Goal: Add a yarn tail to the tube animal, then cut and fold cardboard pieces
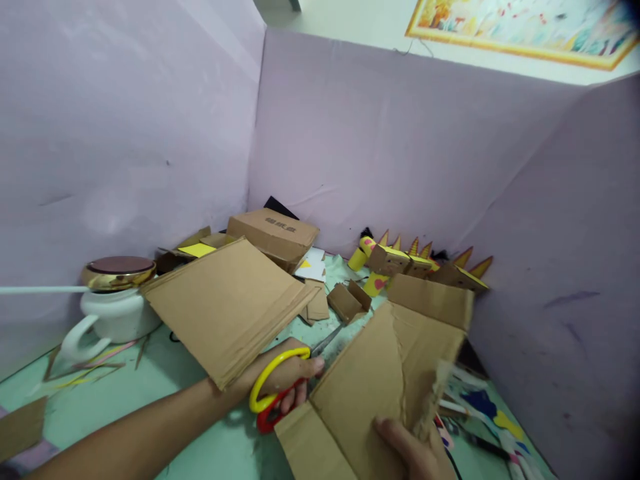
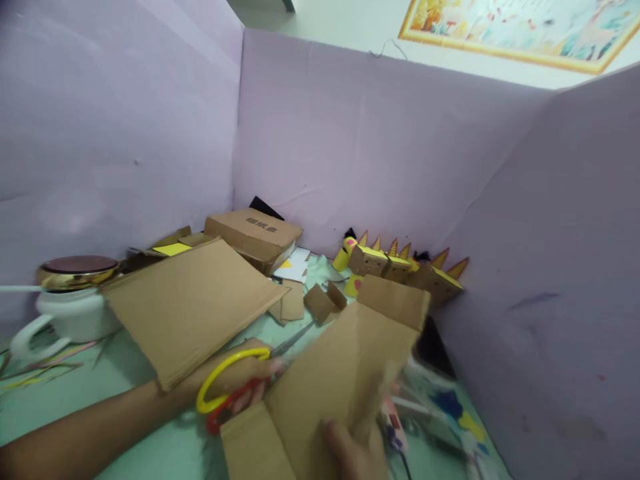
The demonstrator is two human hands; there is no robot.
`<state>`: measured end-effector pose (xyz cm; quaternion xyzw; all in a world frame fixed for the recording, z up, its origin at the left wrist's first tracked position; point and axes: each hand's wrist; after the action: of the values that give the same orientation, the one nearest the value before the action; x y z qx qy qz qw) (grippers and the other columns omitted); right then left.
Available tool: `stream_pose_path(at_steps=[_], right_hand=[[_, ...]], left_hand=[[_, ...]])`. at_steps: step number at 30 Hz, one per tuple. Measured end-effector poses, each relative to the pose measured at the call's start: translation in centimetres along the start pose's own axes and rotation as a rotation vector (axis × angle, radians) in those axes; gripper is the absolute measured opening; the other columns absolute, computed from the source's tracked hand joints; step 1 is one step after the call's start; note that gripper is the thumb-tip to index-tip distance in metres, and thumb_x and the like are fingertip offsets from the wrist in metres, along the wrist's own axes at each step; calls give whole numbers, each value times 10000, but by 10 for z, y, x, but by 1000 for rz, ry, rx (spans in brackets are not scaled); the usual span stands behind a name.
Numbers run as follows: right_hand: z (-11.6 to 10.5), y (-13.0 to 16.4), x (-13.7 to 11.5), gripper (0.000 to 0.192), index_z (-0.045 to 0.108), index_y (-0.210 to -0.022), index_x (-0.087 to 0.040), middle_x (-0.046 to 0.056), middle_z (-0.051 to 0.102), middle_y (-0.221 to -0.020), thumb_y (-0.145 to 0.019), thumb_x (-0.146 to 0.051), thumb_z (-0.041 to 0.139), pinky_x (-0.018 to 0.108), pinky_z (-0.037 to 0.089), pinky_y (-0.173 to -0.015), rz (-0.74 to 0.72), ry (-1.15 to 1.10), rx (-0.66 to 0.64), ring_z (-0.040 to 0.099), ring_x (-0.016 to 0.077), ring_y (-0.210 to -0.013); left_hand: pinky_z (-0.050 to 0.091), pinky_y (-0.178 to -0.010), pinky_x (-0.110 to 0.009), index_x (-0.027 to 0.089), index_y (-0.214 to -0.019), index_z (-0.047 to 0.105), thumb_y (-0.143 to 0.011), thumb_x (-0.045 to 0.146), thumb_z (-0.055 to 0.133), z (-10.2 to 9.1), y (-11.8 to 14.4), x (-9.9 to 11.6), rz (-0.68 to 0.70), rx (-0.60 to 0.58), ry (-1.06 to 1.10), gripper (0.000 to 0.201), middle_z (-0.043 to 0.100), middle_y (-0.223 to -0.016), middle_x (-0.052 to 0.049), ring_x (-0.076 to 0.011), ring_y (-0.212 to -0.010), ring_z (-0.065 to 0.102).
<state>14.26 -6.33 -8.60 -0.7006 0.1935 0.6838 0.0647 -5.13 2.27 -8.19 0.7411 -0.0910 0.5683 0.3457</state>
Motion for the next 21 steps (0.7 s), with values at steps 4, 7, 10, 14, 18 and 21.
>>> stream_pose_path(at_steps=[4,7,10,14,18,21], right_hand=[[2,-30,-19,477,597,-1026,-95,146,703,-934,-686,-428,567,389,528,-731,6,169,-218,660,311,-891],[10,-43,-41,480,580,-1069,-63,204,679,-939,-732,-404,547,474,470,-793,-209,847,-99,620,364,-941],[28,-41,-65,499,484,-1209,-54,245,628,-1037,-808,-350,484,518,447,-771,-424,1181,111,595,398,-970],[76,-36,-91,389,469,-1158,-137,117,662,-956,-820,-330,478,279,483,-528,-320,701,-286,664,217,-758],[132,-50,-101,239,508,-992,-143,73,672,-798,-796,-275,471,200,353,-347,-33,668,-518,649,166,-546],[155,-66,-96,116,543,-680,-162,52,607,-543,-695,-273,573,248,383,-391,-94,790,-490,628,218,-505]], left_hand=[[312,-293,-196,159,-602,503,-817,634,318,5,-5,-2,-161,-6,161,553,508,-363,8,-102,-255,414],[310,-295,-183,151,-594,491,-869,518,329,2,-11,-4,-222,17,224,486,497,-357,12,-87,-241,399],[279,-277,-178,143,-534,482,-898,415,319,1,-12,-5,-251,42,280,482,462,-327,10,-77,-215,368],[312,-274,-196,139,-556,513,-871,298,349,4,-13,-9,-213,82,367,389,513,-381,-8,-99,-250,423],[331,-288,-193,145,-602,534,-817,227,365,11,-15,-15,-110,139,422,286,535,-405,-9,-107,-278,453],[316,-284,-201,154,-532,501,-790,272,411,13,-18,-18,-59,111,437,298,504,-371,-9,-110,-264,436]])
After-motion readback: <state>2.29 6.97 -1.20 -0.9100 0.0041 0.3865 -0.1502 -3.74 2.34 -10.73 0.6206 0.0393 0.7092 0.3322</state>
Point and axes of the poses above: each hand's wrist, its own y-axis away from the middle knuckle, its own z-axis out of the palm, x = y × z
